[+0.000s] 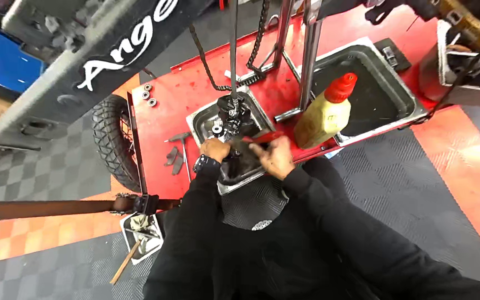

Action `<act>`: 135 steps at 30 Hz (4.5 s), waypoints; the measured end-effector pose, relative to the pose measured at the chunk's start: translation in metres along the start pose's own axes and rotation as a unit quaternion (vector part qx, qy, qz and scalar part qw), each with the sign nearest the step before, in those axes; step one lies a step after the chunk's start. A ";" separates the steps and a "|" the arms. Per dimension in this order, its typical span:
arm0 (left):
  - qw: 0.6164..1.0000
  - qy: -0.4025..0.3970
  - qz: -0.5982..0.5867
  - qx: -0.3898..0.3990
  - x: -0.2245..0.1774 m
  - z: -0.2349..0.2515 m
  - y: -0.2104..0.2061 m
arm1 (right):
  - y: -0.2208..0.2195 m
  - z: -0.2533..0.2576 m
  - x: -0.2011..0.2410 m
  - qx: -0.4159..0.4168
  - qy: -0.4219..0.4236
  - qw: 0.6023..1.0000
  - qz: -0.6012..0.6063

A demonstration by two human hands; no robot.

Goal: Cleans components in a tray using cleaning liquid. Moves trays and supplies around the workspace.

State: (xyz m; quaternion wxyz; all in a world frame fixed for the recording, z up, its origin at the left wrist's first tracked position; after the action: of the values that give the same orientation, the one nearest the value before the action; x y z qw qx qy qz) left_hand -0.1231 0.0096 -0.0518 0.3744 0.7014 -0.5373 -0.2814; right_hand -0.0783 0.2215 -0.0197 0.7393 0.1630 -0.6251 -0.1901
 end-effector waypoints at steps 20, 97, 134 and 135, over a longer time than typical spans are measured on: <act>1.000 -0.009 -0.004 0.025 0.000 0.003 0.006 | -0.011 -0.010 0.002 0.156 0.092 0.969 -0.170; 0.907 -0.264 -0.321 -0.071 0.029 -0.072 0.051 | 0.128 -0.071 0.223 -0.176 0.249 0.898 0.317; 0.815 -0.259 -0.489 -0.172 0.020 -0.104 0.071 | 0.136 -0.081 0.201 -0.292 0.248 0.800 0.462; 0.835 -0.277 -0.434 -0.193 0.015 -0.109 0.074 | 0.134 -0.085 0.191 -0.311 0.227 0.795 0.468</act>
State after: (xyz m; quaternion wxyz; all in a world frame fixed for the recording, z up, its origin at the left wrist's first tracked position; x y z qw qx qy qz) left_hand -0.0721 0.0086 0.0707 0.1771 0.6688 -0.1938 -0.6956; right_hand 0.0437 0.2466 0.1955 0.8696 -0.3498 -0.3464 0.0369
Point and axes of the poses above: each hand's wrist, its own z-axis towards the middle knuckle, its own y-axis out of the back of the hand, x = y × z, the point moved 7 cm from there along z, towards the middle knuckle, and after that the axes turned 12 degrees about z, right-handed, at the moved point
